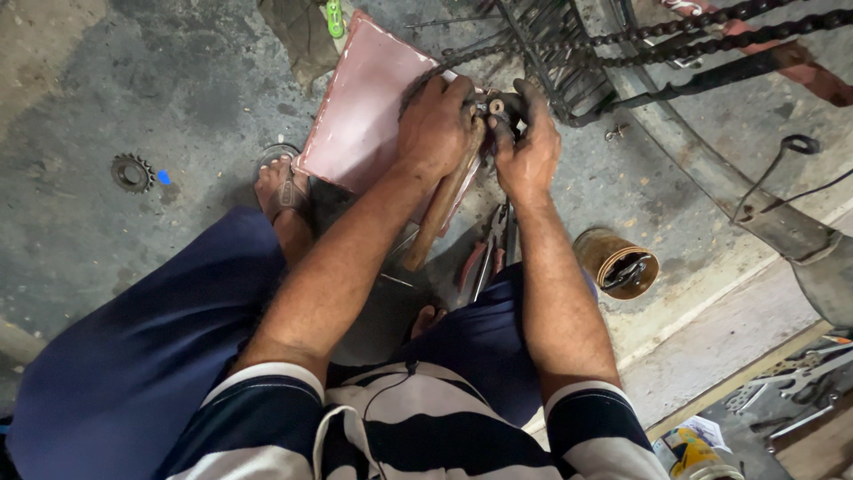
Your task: The person sits on the floor and uses a hammer and punch to drive a pin into a bicycle chain link. They repeatedly strike the punch with the hammer, reposition the chain, and use pliers to adjust the link. The chain remains attached to the bicycle throughout.
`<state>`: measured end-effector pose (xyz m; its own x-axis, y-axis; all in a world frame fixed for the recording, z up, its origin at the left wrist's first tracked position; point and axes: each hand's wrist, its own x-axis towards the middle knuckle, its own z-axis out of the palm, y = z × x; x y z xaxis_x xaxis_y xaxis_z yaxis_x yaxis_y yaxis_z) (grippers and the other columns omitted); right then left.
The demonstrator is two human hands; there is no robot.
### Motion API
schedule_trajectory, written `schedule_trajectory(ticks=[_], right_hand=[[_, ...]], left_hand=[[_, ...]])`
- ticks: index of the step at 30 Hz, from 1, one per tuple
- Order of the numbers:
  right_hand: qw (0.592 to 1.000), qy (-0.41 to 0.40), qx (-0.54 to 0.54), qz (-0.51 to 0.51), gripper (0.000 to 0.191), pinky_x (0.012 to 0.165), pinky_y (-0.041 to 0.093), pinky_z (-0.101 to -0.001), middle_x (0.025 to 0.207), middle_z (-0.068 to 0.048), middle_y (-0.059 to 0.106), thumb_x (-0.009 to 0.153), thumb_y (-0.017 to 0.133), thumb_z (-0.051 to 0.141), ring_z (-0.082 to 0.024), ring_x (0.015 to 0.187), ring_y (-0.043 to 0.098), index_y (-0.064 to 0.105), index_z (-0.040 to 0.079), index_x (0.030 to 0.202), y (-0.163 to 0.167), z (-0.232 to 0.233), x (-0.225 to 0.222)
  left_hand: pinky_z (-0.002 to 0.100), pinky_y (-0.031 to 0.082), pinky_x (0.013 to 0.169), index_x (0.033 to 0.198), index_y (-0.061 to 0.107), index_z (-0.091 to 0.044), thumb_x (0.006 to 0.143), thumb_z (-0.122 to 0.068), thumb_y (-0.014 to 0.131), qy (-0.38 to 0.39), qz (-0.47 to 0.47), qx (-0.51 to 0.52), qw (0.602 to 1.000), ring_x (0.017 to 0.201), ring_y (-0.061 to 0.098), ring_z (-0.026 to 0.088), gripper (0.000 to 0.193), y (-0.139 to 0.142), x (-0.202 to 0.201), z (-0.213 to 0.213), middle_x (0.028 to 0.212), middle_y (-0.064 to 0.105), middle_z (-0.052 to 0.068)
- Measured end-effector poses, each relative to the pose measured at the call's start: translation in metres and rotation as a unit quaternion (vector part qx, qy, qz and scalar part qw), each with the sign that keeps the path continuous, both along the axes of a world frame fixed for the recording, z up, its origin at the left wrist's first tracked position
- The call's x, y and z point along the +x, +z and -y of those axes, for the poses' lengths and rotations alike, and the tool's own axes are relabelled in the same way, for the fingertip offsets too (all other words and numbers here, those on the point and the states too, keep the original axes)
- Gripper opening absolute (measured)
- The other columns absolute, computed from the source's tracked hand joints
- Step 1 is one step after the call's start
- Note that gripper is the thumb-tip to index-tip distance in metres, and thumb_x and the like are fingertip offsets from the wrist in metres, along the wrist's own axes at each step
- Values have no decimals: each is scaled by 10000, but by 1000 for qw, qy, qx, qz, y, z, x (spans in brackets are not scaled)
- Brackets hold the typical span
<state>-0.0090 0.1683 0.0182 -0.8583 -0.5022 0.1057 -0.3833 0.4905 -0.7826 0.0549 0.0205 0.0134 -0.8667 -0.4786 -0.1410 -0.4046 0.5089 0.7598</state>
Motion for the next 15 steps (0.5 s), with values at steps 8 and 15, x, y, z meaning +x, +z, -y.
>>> schedule_trajectory(ticks=[8, 15], right_hand=[[1000, -4, -10, 24, 574, 986, 589, -358, 1244, -140, 757, 906, 761, -26, -264, 1177, 747, 525, 10, 1428, -5, -3, 1], [998, 22, -35, -39, 579, 987, 570, -383, 1224, -179, 735, 858, 792, -41, -294, 1126, 738, 561, 14, 1386, 0, -7, -4]], left_hand=[[563, 492, 845, 1176, 632, -165, 885, -164, 646, -1, 35, 1, 999, 1021, 632, 447, 292, -2, 0, -1, 1148, 615, 191], [557, 500, 851, 1160, 639, -166, 878, -159, 650, 3, 25, -11, 1000, 1022, 633, 444, 282, -8, -2, -1, 1127, 624, 191]])
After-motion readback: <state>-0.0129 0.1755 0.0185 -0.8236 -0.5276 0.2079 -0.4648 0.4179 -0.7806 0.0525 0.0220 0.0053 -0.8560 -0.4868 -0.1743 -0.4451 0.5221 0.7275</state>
